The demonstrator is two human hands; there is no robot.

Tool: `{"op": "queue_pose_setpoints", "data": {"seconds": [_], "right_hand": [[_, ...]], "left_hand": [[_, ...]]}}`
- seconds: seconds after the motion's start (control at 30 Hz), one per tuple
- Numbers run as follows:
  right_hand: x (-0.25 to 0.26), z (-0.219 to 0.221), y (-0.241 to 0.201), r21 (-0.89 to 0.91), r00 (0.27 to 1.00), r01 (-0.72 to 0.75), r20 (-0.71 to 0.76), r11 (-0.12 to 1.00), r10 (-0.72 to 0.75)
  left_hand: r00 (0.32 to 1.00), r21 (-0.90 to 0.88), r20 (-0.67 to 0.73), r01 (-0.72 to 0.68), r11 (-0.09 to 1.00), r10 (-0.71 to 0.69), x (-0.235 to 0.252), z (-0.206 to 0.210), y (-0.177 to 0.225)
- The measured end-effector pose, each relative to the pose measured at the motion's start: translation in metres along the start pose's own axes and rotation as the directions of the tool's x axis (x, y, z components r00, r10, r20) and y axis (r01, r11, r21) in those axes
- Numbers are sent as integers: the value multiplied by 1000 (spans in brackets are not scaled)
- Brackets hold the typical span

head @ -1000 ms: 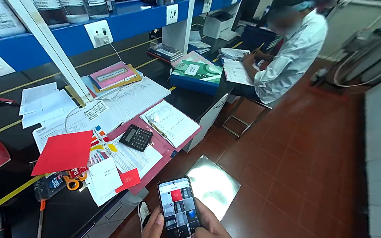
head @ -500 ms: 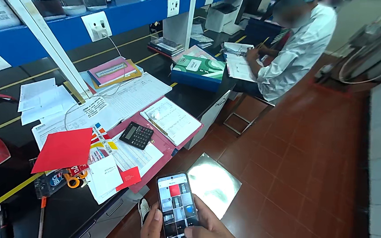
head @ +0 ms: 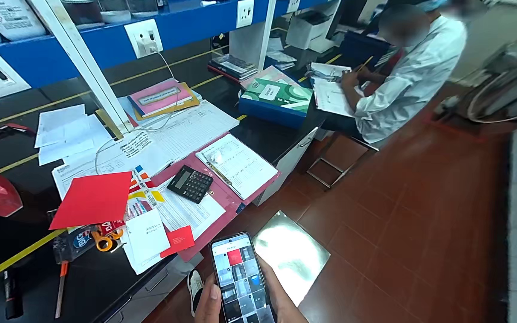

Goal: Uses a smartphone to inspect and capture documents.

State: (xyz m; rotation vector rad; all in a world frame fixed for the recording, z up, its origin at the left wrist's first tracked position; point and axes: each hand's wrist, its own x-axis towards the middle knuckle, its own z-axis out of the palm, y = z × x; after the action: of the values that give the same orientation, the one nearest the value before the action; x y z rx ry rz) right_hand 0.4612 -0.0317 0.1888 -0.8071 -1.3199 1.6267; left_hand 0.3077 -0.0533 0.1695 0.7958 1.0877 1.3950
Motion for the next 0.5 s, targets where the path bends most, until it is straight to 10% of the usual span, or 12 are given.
{"op": "queue_pose_setpoints", "data": {"seconds": [0.5], "right_hand": [[-3,-2,0,-2,1000,-9,17,1000,9]], "left_hand": [[1000,19,-12,-11,1000,11,-1,-3,-1]]}}
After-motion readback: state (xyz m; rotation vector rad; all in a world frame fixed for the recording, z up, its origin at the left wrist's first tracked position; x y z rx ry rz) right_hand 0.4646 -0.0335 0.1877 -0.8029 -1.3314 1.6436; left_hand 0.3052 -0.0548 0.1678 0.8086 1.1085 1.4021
